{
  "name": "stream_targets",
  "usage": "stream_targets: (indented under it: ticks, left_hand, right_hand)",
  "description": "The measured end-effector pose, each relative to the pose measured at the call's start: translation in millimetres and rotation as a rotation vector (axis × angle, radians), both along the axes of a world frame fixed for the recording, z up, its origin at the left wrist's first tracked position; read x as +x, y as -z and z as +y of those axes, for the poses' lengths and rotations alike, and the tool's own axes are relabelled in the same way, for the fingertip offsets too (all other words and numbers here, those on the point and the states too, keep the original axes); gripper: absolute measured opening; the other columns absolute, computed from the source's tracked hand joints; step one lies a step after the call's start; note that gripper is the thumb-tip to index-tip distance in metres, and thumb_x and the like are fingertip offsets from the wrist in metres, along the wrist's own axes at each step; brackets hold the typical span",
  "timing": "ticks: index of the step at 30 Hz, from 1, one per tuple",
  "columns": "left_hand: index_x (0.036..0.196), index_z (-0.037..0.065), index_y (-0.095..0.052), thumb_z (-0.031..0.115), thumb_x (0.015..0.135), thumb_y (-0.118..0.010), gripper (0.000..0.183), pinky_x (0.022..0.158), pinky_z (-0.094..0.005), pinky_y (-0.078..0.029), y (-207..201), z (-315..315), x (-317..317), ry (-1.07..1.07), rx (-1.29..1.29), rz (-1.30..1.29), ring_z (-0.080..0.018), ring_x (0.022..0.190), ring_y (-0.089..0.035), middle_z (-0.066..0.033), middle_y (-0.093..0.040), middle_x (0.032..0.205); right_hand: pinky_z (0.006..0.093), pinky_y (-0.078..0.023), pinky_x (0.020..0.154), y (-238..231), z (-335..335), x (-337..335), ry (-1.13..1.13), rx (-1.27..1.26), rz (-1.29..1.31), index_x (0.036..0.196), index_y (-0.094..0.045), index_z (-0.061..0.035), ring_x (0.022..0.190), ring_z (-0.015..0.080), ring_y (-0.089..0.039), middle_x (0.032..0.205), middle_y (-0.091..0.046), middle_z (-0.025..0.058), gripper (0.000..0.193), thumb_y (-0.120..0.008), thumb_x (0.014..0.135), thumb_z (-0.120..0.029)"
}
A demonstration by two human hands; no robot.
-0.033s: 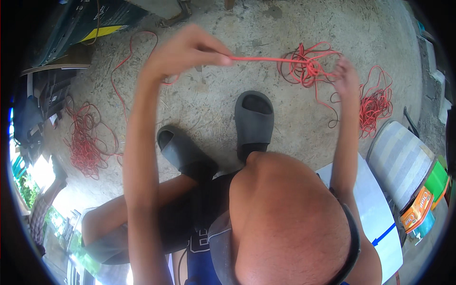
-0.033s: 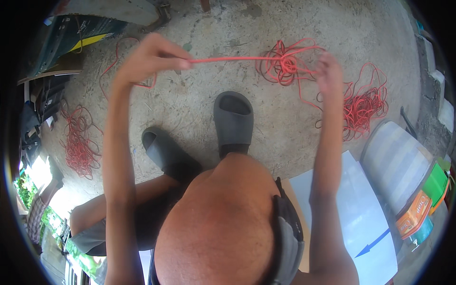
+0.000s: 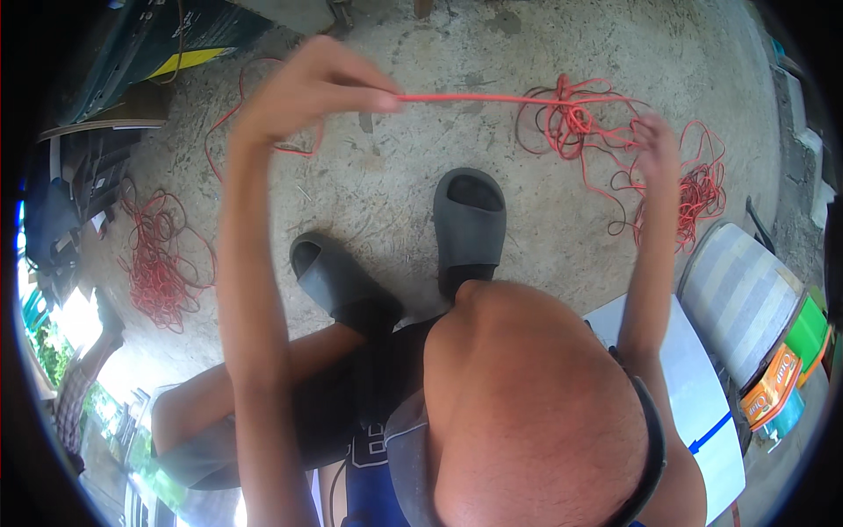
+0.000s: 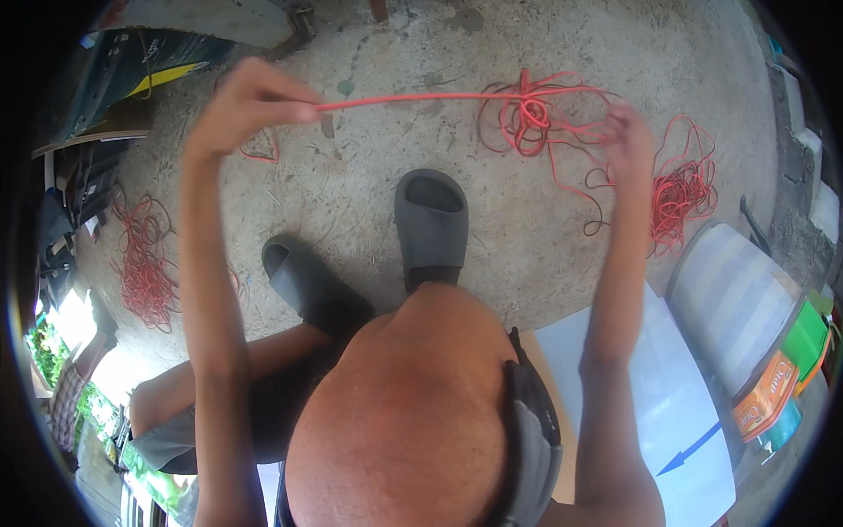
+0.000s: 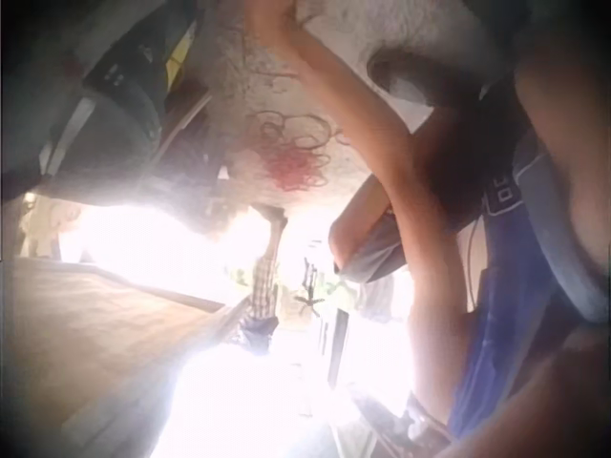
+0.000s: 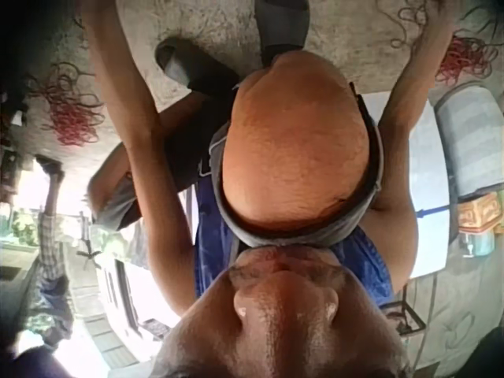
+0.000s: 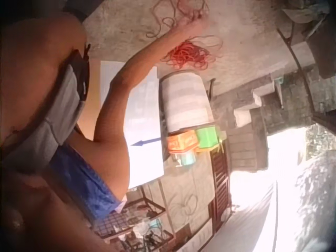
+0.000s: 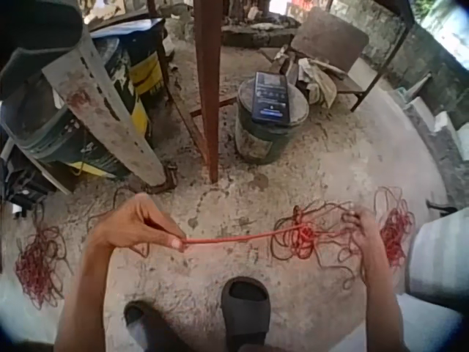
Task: Untangling and coiling long red cables while seated.
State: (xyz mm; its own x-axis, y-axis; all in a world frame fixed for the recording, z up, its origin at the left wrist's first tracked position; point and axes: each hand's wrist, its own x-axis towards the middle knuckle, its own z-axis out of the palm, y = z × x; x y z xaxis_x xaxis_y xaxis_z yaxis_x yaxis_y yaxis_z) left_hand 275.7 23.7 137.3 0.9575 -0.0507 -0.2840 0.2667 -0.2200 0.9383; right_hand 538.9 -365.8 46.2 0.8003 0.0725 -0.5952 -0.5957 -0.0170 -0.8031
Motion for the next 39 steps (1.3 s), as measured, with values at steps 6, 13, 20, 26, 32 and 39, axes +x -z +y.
stream_targets:
  ticks: [6,13,20,26,32,39]
  left_hand:
    - [0.081,-0.002,-0.071,0.019,0.070,-0.073,0.024,0.058,-0.0236,-0.042,-49.2,62.6,-20.9,0.126,-0.139,0.042,-0.0099,0.064,-0.057,-0.0062,-0.065,0.068]
    - [0.081,0.001,-0.071,0.022,0.066,-0.074,0.026,0.068,-0.0278,-0.047,17.0,78.8,-66.2,0.187,0.213,0.562,-0.0153,0.071,-0.062,-0.0107,-0.067,0.073]
    - [0.094,0.005,-0.065,0.019,0.073,-0.069,0.026,0.080,-0.0407,-0.046,105.2,-51.0,-27.7,0.017,0.788,0.404,-0.0323,0.091,-0.059,-0.0140,-0.062,0.091]
    - [0.100,0.006,-0.064,0.013,0.070,-0.069,0.031,0.084,-0.0402,-0.045,113.2,-141.3,17.2,-0.227,0.724,-0.290,-0.0293,0.101,-0.052,-0.0096,-0.057,0.099]
    - [0.088,0.005,-0.064,0.009,0.070,-0.066,0.018,0.082,-0.0397,-0.044,147.3,-148.1,32.5,-0.114,0.823,-0.246,-0.0278,0.096,-0.051,-0.0079,-0.058,0.091]
    - [0.086,-0.002,-0.061,0.005,0.078,-0.058,0.011,0.073,-0.0392,-0.048,135.0,-167.0,30.2,-0.315,0.417,-0.072,-0.0349,0.080,-0.059,-0.0123,-0.063,0.081]
  right_hand:
    - [0.0175,-0.033,0.043,-118.5,-65.1,116.4,-0.326,0.293,-0.075,0.098,-0.052,-0.0028,0.057,0.0048,-0.042,0.071,-0.045,-0.0028,0.011,-0.052,0.091,-0.011]
    - [0.0169,-0.039,0.058,-128.9,35.8,-5.2,-0.391,0.214,-0.282,0.111,-0.053,-0.0013,0.067,0.0029,-0.046,0.095,-0.057,0.0012,0.028,-0.060,0.085,-0.008]
    - [0.0355,-0.046,0.077,-27.3,40.6,-106.3,-0.812,-0.702,-0.973,0.094,-0.062,-0.0026,0.083,0.0244,-0.057,0.090,-0.061,0.0078,0.017,-0.062,0.078,-0.009]
    - [0.0404,-0.043,0.081,6.3,80.9,-152.1,-0.973,-0.597,-1.019,0.094,-0.063,-0.0025,0.091,0.0314,-0.054,0.094,-0.061,0.0126,0.021,-0.065,0.075,-0.012]
    - [0.0417,-0.043,0.082,15.5,106.4,-154.8,-1.020,-0.872,-0.897,0.094,-0.063,-0.0026,0.090,0.0341,-0.054,0.092,-0.062,0.0130,0.029,-0.070,0.068,-0.014]
    - [0.0406,-0.045,0.076,25.3,103.6,-156.3,-0.809,-0.784,-0.798,0.105,-0.057,-0.0020,0.090,0.0322,-0.057,0.081,-0.065,0.0121,0.047,-0.073,0.063,-0.014]
